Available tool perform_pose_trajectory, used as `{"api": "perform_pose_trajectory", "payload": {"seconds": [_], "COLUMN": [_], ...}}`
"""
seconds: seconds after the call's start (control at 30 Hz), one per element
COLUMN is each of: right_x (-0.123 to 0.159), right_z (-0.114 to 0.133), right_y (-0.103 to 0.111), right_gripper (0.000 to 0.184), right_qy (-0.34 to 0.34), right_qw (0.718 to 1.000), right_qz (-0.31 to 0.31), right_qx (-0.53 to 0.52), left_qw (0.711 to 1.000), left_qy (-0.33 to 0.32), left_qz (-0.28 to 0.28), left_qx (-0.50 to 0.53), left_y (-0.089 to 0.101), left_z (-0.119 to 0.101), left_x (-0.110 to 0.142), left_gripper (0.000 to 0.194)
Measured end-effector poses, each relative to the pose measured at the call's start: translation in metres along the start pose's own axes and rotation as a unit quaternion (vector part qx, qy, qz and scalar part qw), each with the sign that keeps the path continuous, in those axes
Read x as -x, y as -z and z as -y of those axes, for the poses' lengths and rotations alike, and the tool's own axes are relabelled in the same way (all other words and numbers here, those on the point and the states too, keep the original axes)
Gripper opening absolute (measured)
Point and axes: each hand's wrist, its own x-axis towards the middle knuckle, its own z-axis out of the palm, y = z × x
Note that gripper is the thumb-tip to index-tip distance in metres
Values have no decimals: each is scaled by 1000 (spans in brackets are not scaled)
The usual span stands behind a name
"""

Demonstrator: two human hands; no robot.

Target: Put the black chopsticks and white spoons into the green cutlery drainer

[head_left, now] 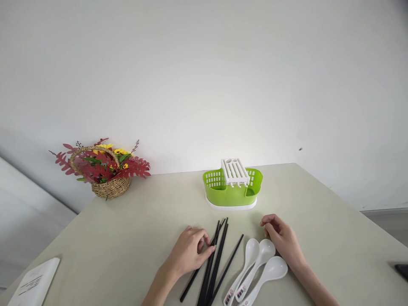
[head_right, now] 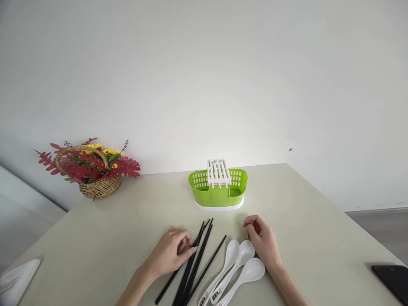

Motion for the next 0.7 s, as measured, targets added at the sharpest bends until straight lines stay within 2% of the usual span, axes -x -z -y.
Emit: {"api": "perform_pose_trajectory", "payload": {"seconds": [0.13,0.3,0.5,0.7], "right_x": [0,-1,0,-1], "right_z": [-3,-5,-5,-6], "right_y": [1,0,0,-1], "right_gripper": [14,14,15,15], "right_qy": [1,0,9,12], "right_qw": [1000,1000,1000,1000], "right_qz": [3,8,10,8], "right_qx": [1,7,7,9], "left_qw": [1000,999,999,995], "left_qy": [-8,29,50,69], "left_qz": [6,26,1,-21], "left_qx": [-8,-18,-19,-62], "left_y": [1,7,4,14], "left_z": [-1,-4,-4,3], "left_x": [0,4,10,16], "left_gripper": [12,13,18,7]}}
